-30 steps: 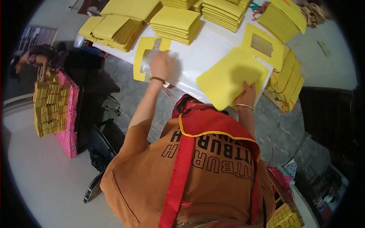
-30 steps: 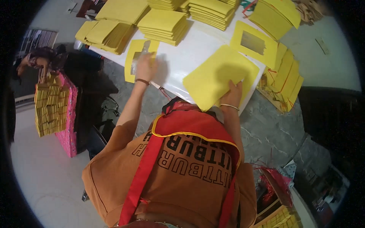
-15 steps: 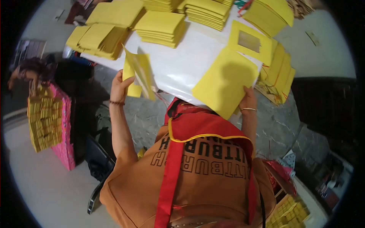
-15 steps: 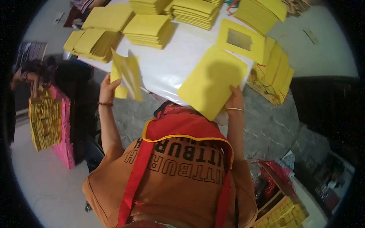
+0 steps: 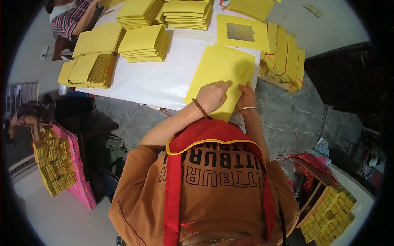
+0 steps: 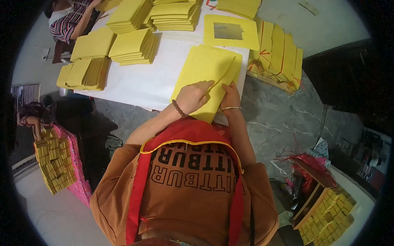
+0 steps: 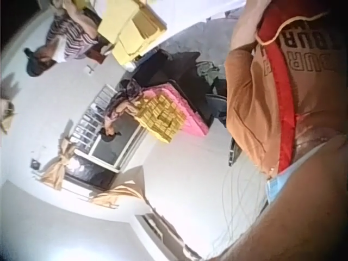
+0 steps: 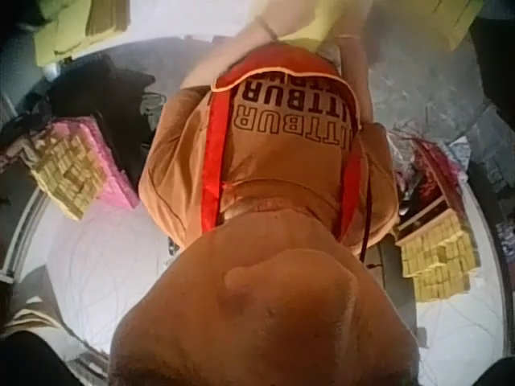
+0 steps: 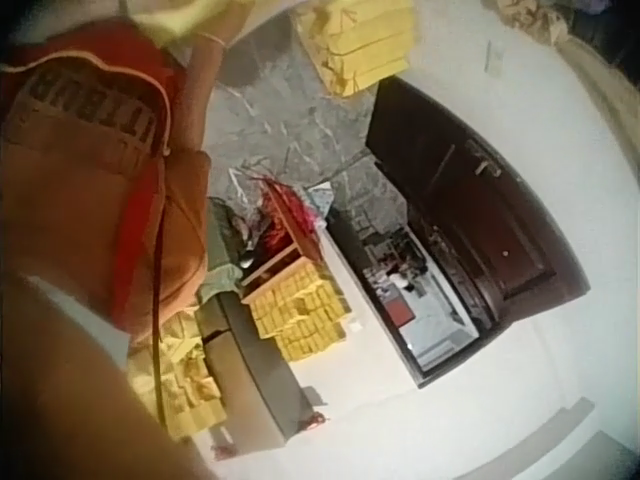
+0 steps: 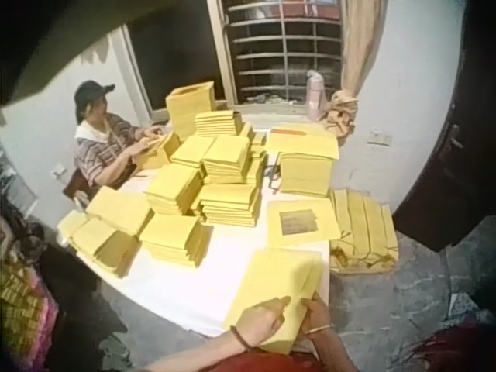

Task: Sorting and organizing stacks of yellow envelopes at a table.

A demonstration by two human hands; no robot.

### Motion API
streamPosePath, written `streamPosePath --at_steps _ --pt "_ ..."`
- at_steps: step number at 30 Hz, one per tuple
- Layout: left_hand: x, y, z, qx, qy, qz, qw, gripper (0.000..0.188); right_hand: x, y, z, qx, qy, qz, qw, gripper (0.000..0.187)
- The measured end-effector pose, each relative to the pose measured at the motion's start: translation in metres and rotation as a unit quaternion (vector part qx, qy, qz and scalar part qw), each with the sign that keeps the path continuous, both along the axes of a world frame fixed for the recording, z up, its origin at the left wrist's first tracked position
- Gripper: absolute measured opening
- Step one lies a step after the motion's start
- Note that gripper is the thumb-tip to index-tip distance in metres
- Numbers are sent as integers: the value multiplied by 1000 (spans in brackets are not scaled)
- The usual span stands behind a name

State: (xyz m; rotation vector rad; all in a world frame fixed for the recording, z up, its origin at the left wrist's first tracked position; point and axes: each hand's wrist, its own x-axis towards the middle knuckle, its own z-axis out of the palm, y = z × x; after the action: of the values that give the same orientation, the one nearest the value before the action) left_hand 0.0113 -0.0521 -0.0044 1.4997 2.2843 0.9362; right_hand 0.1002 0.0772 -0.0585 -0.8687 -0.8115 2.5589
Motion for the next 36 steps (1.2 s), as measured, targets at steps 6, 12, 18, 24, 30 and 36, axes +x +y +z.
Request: streamPosePath --at_steps 6,12,18,24,30,36 --pt "13 1 -12 -26 26 -27 999 38 -6 -9 8 -45 26 -56 997 29" --pt "18 2 -6 -69 49 -54 995 34 -10 -12 3 21 -36 -56 998 30" --pt "-31 -24 16 92 -165 77 979 40 -8 1 20 52 -32 5 998 35" --pt "-38 -43 44 109 8 -68 992 73 -5 26 69 29 36 -27 999 33" --pt "-26 -14 54 128 272 -12 954 50 2 21 93 -3 33 -68 997 33" --pt "-63 -3 21 238 -369 -6 898 20 17 36 87 97 162 -208 960 41"
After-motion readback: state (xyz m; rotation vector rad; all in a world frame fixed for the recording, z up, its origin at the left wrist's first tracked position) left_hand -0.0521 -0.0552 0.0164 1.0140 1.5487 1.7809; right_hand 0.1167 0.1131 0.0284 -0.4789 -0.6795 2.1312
